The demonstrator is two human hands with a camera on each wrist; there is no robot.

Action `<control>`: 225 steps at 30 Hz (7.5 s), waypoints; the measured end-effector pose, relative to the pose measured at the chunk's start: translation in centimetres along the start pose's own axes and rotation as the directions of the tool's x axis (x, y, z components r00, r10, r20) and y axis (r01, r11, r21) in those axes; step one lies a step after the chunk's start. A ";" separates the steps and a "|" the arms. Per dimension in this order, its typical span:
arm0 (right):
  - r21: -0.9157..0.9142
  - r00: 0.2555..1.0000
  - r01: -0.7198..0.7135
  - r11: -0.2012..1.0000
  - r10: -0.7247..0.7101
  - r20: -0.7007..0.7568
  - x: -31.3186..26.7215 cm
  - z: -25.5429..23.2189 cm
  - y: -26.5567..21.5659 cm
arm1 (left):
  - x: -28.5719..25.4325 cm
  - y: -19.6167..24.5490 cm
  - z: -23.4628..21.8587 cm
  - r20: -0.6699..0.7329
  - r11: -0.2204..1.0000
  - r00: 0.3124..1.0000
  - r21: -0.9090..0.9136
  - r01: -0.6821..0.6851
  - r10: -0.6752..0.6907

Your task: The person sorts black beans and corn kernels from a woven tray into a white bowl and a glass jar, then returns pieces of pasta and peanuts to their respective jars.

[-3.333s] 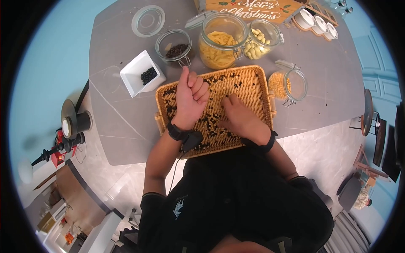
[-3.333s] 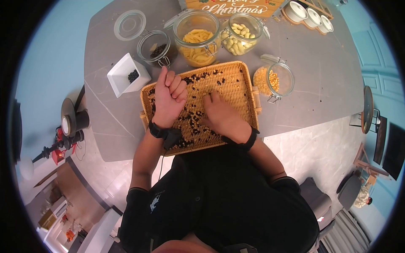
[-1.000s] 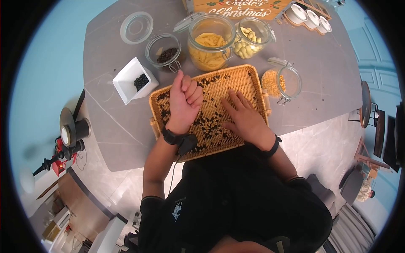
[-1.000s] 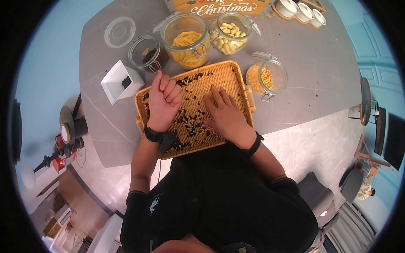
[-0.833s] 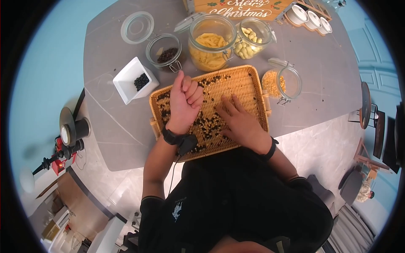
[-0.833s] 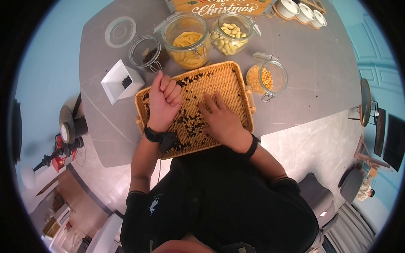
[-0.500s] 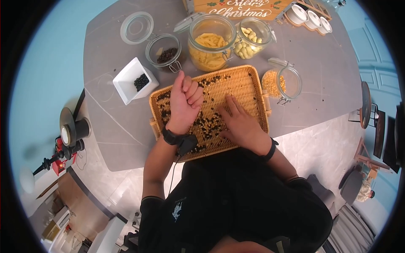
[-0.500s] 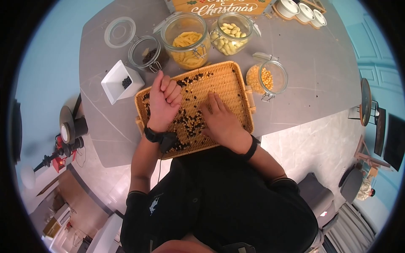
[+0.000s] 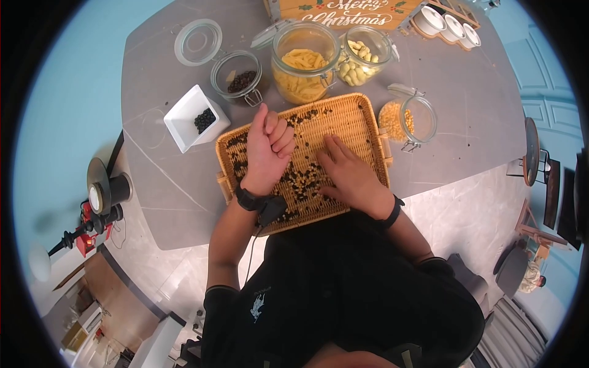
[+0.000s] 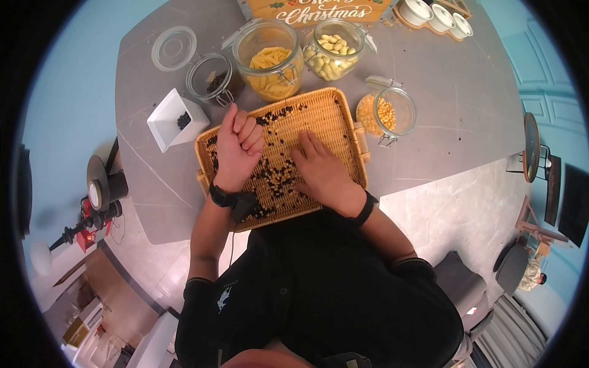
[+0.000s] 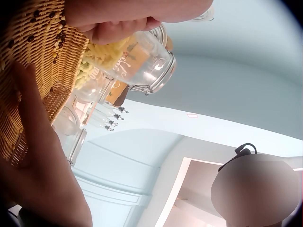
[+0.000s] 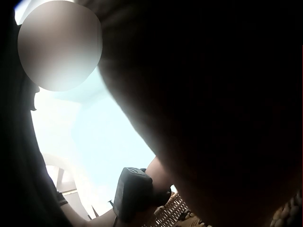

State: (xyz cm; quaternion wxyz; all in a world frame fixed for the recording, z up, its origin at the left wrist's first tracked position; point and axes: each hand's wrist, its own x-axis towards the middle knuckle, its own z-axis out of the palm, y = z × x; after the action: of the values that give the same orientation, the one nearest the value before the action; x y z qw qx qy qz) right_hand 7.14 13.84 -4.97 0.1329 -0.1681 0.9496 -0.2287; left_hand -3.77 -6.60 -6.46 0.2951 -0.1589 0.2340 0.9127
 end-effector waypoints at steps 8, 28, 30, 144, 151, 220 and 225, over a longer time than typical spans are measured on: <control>-0.028 1.000 -0.005 1.000 0.004 -0.017 -0.2 -0.5 -0.6 | 0.2 -0.1 -0.3 0.005 1.000 1.000 0.019 -0.005 0.005; -0.078 1.000 -0.015 0.997 0.015 0.006 0.5 -0.5 -0.7 | 0.0 0.1 0.0 -0.003 1.000 1.000 -0.005 0.001 -0.001; -0.073 1.000 -0.022 0.997 0.024 0.020 0.5 -0.6 -0.8 | 0.0 0.1 0.0 0.005 1.000 1.000 -0.008 0.003 -0.003; 0.090 0.997 0.039 0.995 -0.044 0.058 -1.3 -0.9 0.7 | -2.7 16.9 -0.5 -0.047 0.725 0.725 -0.021 -0.689 0.688; 0.021 0.995 -0.095 0.995 0.095 -0.013 -1.5 -1.1 0.5 | -3.5 14.4 1.8 -0.032 0.671 0.670 0.051 -0.740 0.741; 0.304 0.910 0.043 0.952 0.088 -0.405 1.6 -6.3 -1.7 | 2.1 -2.6 0.6 0.168 0.919 0.918 0.237 0.315 -0.358; 0.270 0.926 -0.004 0.963 0.106 -0.363 1.5 -5.6 -0.7 | 2.4 -2.5 0.4 0.200 0.904 0.896 0.258 0.341 -0.396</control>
State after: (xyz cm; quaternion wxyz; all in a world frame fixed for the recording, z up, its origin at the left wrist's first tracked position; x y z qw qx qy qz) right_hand 4.15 14.85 -0.06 -0.0227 -0.0753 0.9229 -0.3770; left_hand -4.13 -3.47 -7.96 0.5057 -0.0522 0.2585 0.8214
